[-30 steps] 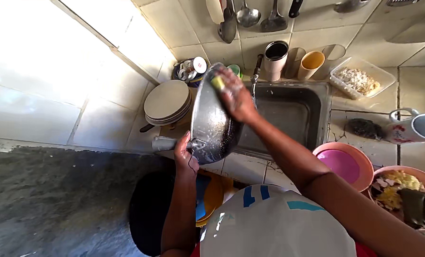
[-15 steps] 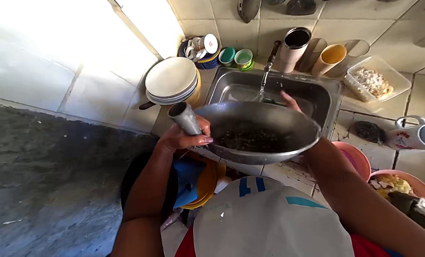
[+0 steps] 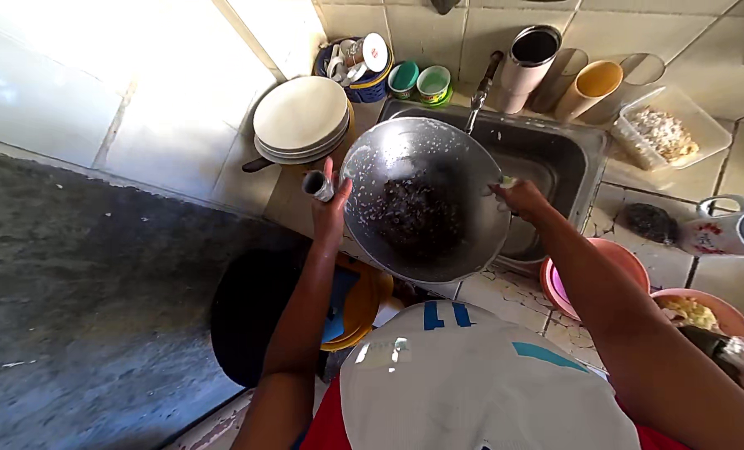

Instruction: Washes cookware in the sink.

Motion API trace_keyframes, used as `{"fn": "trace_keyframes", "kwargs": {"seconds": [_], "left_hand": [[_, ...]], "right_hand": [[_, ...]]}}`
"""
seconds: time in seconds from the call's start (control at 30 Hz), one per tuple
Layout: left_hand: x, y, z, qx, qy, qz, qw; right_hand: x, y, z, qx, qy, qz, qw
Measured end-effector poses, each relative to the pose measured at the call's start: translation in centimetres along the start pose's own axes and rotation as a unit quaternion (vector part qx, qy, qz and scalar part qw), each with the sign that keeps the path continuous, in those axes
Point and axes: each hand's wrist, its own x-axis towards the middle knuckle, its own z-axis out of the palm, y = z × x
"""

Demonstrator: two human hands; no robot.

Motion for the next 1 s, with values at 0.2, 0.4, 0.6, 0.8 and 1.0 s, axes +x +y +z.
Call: {"fn": "trace_keyframes", "kwargs": {"seconds": [0.2,0.4,0.6,0.8,1.0], "left_hand": [[-1.6,-4.1,2.5,-0.090,0.183,-0.040,0.978],[-1.9,-3.4,6.2,-0.098,0.244,-0.041,0.964],[-2.3,-3.9,8.0,-0.108,0.278,-0.049,0.953],[-5.9,-4.5,7.1,-0.071,0.234,-0.166,0.955],[-7.7,-8.1,4.4,-0.083,0.258,-0.147,0.951]], "right_hand": [[-3.6,-3.6,0.5,-0.340,0.120,0.009,0.933],[0.9,-0.7,5.0,-0.441,0.112,-0.220,0.863],[-11.0,-5.1,17.2,-0.063,-0.217,-0.230,0.947],[-5.2,-8.9,22.6,-0.023,-0.106,-0.347,0.932],[6.8,-2.7,11.3,-0.403,0.164,-0.349,0.830]]}}
